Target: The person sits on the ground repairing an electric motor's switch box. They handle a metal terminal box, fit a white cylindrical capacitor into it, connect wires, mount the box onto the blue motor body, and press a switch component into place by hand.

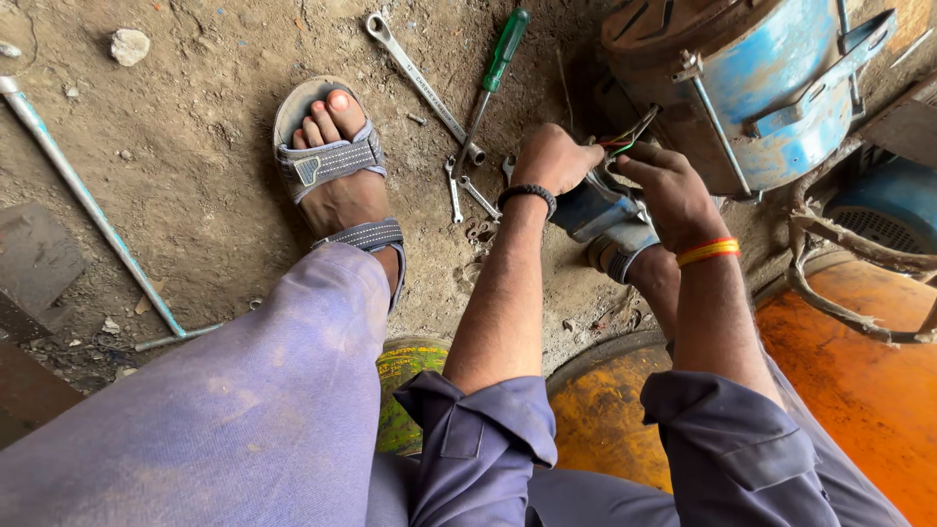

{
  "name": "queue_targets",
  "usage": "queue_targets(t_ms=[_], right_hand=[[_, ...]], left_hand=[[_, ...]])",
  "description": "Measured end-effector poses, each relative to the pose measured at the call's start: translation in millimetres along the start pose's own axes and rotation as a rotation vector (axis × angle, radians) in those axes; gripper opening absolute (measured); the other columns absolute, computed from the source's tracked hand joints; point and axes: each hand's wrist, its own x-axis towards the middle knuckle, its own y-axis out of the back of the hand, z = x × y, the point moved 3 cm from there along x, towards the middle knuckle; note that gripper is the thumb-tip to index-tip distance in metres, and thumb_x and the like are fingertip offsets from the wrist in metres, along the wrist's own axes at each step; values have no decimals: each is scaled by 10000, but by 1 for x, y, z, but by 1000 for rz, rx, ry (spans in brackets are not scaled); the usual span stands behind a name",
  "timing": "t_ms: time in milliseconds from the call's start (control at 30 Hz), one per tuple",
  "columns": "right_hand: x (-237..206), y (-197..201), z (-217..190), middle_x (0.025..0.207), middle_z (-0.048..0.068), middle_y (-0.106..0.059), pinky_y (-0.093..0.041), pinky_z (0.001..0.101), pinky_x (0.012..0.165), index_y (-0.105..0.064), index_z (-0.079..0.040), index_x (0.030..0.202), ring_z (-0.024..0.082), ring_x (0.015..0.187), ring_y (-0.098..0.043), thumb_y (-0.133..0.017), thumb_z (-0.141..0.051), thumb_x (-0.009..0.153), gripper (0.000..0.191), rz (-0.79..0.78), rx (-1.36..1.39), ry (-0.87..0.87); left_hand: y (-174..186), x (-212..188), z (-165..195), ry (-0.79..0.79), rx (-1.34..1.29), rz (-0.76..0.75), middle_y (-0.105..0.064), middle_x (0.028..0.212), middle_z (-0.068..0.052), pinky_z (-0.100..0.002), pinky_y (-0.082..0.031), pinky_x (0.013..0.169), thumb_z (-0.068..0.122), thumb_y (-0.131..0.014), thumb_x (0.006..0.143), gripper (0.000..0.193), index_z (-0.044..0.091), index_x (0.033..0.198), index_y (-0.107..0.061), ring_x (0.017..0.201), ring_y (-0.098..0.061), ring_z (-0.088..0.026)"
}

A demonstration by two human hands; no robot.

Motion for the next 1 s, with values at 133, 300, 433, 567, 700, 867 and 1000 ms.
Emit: queue_targets(t_ms=[133, 300, 433, 567, 700, 867, 1000], right_hand=[[-9, 6, -6, 1112, 19, -682, -474, 265, 868, -635, -21, 1345, 120, 995, -578, -524, -388, 1051, 483, 64, -197, -75], [-36, 25, -17, 1079, 32, -644, -443, 258, 894, -658, -1, 1388, 125, 1012, -541, -494, -502, 1090, 605, 67, -314, 90], [-59, 18, -25, 1299, 153, -590, -452, 401, 1030, -517, 12, 1500, 249, 1216, -547, -778, -443, 907, 792, 161, -477, 513], [-74, -6, -19, 1409, 237, -582, -479, 476, 1091, -406, 22, 1587, 367, 1303, -566, -1014, -365, 697, 1145, 467, -822, 749], [-56, -17, -7, 1324, 195, -623, -474, 488, 1043, -500, -9, 1491, 389, 1221, -592, -975, -241, 693, 958, 615, -952, 703], [-42, -11, -1, 1318, 169, -632, -497, 467, 1044, -618, -75, 1355, 385, 1213, -600, -846, -89, 724, 671, 581, -1025, 741], [-45, -15, 1, 1340, 147, -649, -492, 463, 1065, -630, -82, 1361, 357, 1235, -609, -844, -116, 796, 604, 558, -970, 748]], left_hand=[[-2, 4, 10, 40, -76, 33, -759, 1066, -231, -428, -601, 863, 378, -794, 761, 456, -12, 997, -774, 985, -762, -331], [-2, 15, 19, 32, -109, 79, -768, 1049, -223, -399, -581, 877, 356, -785, 724, 426, 1, 960, -789, 995, -758, -323], [-3, 21, 22, 21, -140, 75, -756, 1058, -229, -396, -571, 875, 369, -766, 734, 421, 10, 953, -789, 998, -745, -335], [-8, 22, 25, 52, -198, 97, -774, 997, -207, -403, -587, 842, 374, -752, 763, 384, 21, 911, -786, 938, -757, -314], [-7, 20, 28, 60, -206, 89, -781, 916, -152, -398, -589, 776, 370, -740, 774, 332, 45, 830, -774, 858, -760, -275], [-1, 22, 28, 34, -147, -48, -779, 864, -147, -413, -546, 753, 357, -685, 784, 315, 61, 797, -791, 862, -740, -307], [6, 26, 24, 30, -440, -63, -717, 971, -134, -473, -476, 839, 386, -682, 806, 345, 65, 847, -802, 985, -652, -312]])
